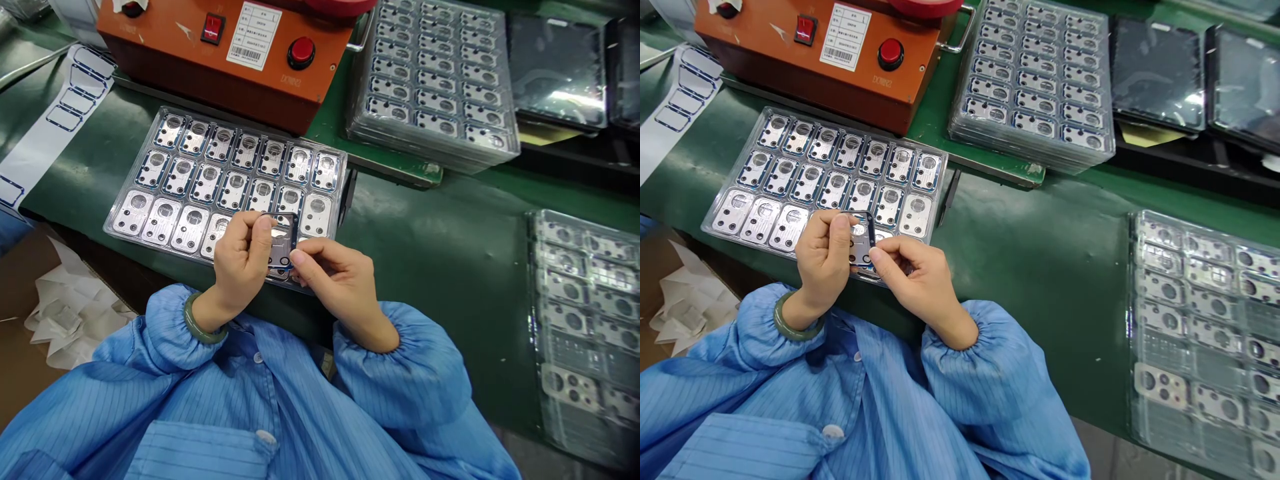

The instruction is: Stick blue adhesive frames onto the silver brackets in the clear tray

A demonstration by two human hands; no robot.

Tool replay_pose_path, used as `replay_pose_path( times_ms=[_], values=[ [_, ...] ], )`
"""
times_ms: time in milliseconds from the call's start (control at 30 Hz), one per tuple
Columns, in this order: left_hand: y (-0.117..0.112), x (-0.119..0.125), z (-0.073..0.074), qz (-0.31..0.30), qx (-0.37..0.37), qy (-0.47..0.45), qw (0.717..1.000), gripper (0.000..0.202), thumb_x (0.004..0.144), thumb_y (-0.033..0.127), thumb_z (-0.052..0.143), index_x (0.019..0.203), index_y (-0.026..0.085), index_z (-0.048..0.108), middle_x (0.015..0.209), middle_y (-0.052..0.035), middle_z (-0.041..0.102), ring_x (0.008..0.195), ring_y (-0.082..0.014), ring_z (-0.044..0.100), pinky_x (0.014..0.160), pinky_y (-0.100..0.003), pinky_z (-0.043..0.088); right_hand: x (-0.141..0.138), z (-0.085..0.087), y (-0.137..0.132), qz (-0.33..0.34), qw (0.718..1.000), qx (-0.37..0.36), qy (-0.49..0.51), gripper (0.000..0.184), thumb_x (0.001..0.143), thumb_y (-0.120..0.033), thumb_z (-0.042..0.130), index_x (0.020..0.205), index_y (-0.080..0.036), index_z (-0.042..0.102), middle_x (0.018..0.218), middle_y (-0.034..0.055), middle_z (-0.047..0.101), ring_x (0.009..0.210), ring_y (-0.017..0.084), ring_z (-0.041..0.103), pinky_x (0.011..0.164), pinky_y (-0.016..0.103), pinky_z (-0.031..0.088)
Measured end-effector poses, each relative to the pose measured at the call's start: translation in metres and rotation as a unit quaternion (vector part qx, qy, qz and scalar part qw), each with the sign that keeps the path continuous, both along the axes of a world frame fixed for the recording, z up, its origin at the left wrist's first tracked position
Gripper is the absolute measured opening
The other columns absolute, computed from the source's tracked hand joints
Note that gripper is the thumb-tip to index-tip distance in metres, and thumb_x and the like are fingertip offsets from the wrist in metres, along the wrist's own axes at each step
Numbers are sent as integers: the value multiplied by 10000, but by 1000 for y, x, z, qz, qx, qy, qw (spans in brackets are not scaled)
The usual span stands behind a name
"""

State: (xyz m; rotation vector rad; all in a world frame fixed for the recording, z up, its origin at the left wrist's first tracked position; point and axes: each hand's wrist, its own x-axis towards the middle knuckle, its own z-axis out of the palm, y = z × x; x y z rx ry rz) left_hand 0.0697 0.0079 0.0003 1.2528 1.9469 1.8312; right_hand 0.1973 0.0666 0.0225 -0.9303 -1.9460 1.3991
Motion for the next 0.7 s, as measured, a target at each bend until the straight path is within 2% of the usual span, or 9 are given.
replay_pose_path(
  times_ms=[200, 467, 700],
  values=[
    [0, 0, 1, 1, 4, 16, 1000, 213, 957, 328, 457, 852, 202, 592, 713, 8, 599, 584, -84, 553, 576, -229, 450, -2, 0, -2, 1, 998, 55, 20, 141, 822, -268, 644, 711, -193, 603, 637, -12, 623, 499, 97, 521, 481, 231, 429],
    [0, 0, 0, 9, 9, 31, 999, 199, 954, 313, 465, 856, 200, 596, 687, 15, 582, 569, -83, 528, 546, -225, 428, -2, -2, -5, -6, 996, 84, -3, 164, 885, -283, 576, 748, -196, 601, 650, 1, 616, 540, 113, 541, 515, 246, 439],
    [0, 0, -2, 14, 18, 49, 999, 194, 950, 308, 476, 860, 190, 601, 693, 17, 584, 617, -84, 558, 595, -220, 439, -1, -8, -5, -3, 996, 91, 14, 178, 905, -281, 557, 759, -186, 592, 632, -9, 584, 546, 104, 531, 524, 235, 436]
  ],
)
